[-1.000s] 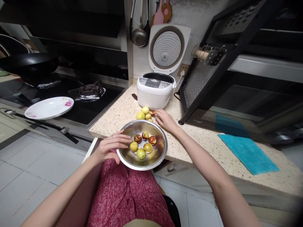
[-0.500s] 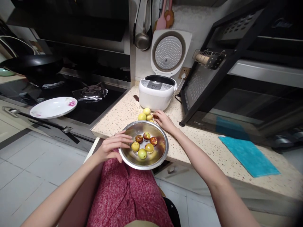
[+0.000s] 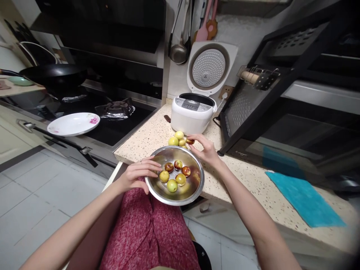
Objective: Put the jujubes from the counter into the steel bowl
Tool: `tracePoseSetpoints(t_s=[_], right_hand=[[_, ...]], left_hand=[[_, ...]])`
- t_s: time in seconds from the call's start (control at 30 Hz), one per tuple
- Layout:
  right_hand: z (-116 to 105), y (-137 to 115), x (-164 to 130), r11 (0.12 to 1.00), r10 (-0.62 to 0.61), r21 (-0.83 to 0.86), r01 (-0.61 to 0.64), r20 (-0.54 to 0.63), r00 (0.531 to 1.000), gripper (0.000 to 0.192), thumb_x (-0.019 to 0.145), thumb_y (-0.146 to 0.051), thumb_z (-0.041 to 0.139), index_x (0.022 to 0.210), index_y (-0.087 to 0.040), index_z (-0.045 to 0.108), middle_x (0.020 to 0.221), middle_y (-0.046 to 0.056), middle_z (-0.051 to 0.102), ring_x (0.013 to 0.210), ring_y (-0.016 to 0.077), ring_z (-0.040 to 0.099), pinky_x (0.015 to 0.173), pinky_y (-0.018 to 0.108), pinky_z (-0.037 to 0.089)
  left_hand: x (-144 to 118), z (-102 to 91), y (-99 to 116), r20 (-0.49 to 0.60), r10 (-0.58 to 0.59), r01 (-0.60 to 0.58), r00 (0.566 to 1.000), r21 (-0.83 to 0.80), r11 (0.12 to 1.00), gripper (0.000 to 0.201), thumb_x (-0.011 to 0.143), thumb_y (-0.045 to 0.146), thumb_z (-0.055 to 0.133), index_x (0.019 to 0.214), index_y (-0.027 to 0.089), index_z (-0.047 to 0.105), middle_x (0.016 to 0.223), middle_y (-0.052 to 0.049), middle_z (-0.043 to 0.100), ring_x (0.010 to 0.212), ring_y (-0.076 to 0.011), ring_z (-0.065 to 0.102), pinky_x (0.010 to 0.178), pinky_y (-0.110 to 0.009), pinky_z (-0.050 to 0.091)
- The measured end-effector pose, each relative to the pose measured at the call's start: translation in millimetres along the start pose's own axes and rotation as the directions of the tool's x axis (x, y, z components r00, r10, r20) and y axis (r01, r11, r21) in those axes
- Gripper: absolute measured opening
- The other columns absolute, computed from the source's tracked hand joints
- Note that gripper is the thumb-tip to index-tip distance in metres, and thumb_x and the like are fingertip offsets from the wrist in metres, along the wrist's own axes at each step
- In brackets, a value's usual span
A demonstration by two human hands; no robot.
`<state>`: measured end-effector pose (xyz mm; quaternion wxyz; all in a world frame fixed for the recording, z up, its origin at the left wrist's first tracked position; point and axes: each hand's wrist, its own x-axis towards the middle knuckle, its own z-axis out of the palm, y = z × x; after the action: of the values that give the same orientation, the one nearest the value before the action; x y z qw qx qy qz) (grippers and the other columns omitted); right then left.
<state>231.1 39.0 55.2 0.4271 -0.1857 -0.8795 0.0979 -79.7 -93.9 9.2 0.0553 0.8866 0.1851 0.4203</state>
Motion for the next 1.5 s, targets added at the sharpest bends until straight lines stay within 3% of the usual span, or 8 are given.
tracePoseSetpoints(t_s=[0.1, 0.23, 0.4, 0.63, 0.8, 1.1, 1.5], right_hand=[[1, -18, 3, 0.993, -0.061, 0.105, 0.057, 0.035, 0.998, 0.028, 0.094, -0.018, 0.064, 0.121, -0.023, 0.066, 0.121, 0.009, 0.072, 0.115, 0.0228, 0.068, 0.101, 0.046, 0.057], [4, -34, 4, 0.976, -0.062, 0.215, 0.021, 0.189, 0.980, 0.027, 0.092, -0.019, 0.067, 0.119, -0.024, 0.068, 0.117, 0.006, 0.074, 0.112, 0.0210, 0.070, 0.101, 0.044, 0.057], [7, -43, 3, 0.936, -0.087, 0.347, -0.064, 0.402, 0.912, 0.027, 0.094, -0.021, 0.067, 0.120, -0.023, 0.068, 0.119, 0.006, 0.073, 0.113, 0.0190, 0.069, 0.101, 0.041, 0.057], [4, -52, 4, 0.909, -0.145, 0.402, -0.113, 0.558, 0.817, 0.027, 0.094, -0.019, 0.068, 0.121, -0.022, 0.071, 0.121, 0.007, 0.073, 0.113, 0.0174, 0.068, 0.100, 0.037, 0.056], [5, -52, 5, 0.909, -0.148, 0.396, -0.131, 0.601, 0.786, 0.030, 0.095, -0.019, 0.066, 0.125, -0.022, 0.071, 0.126, 0.007, 0.072, 0.117, 0.0176, 0.066, 0.104, 0.037, 0.054], [4, -53, 6, 0.918, -0.143, 0.371, -0.140, 0.639, 0.756, 0.037, 0.095, -0.017, 0.066, 0.129, -0.028, 0.070, 0.129, 0.006, 0.070, 0.120, 0.0194, 0.065, 0.106, 0.041, 0.052], [7, -53, 4, 0.928, -0.143, 0.357, -0.109, 0.609, 0.780, 0.026, 0.095, -0.016, 0.065, 0.116, -0.026, 0.076, 0.121, 0.005, 0.072, 0.114, 0.0180, 0.065, 0.102, 0.038, 0.053]], left_hand=[[0, 1.1, 1, -0.013, -0.004, 0.004, 1.000, -0.005, 1.000, 0.039, 0.096, 0.049, 0.064, 0.111, 0.013, 0.071, 0.114, -0.015, 0.076, 0.118, -0.0260, 0.069, 0.115, -0.052, 0.047], [-1, 2.0, 1, -0.021, -0.018, 0.018, 1.000, -0.023, 1.000, 0.040, 0.095, 0.049, 0.064, 0.112, 0.013, 0.071, 0.114, -0.015, 0.076, 0.118, -0.0259, 0.069, 0.115, -0.052, 0.048], [0, 0.1, 1, -0.011, -0.014, 0.014, 1.000, -0.026, 1.000, 0.039, 0.096, 0.047, 0.064, 0.111, 0.012, 0.072, 0.114, -0.015, 0.076, 0.120, -0.0257, 0.069, 0.117, -0.050, 0.046], [0, -1.5, 0, 0.002, -0.010, 0.010, 1.000, -0.016, 1.000, 0.043, 0.095, 0.051, 0.063, 0.111, 0.012, 0.072, 0.114, -0.014, 0.076, 0.120, -0.0240, 0.068, 0.119, -0.048, 0.044], [0, -1.7, 0, 0.011, -0.017, 0.017, 1.000, -0.014, 1.000, 0.055, 0.094, 0.061, 0.055, 0.113, 0.013, 0.072, 0.115, -0.015, 0.076, 0.120, -0.0250, 0.069, 0.118, -0.050, 0.044], [-1, -1.3, 1, 0.001, -0.034, 0.034, 0.999, -0.010, 0.999, 0.055, 0.093, 0.062, 0.055, 0.114, 0.015, 0.073, 0.114, -0.016, 0.076, 0.117, -0.0263, 0.070, 0.115, -0.052, 0.047], [-1, -2.9, 1, 0.014, -0.028, 0.028, 0.999, 0.002, 1.000, 0.056, 0.092, 0.062, 0.056, 0.113, 0.013, 0.073, 0.114, -0.016, 0.076, 0.118, -0.0259, 0.070, 0.116, -0.050, 0.046]])
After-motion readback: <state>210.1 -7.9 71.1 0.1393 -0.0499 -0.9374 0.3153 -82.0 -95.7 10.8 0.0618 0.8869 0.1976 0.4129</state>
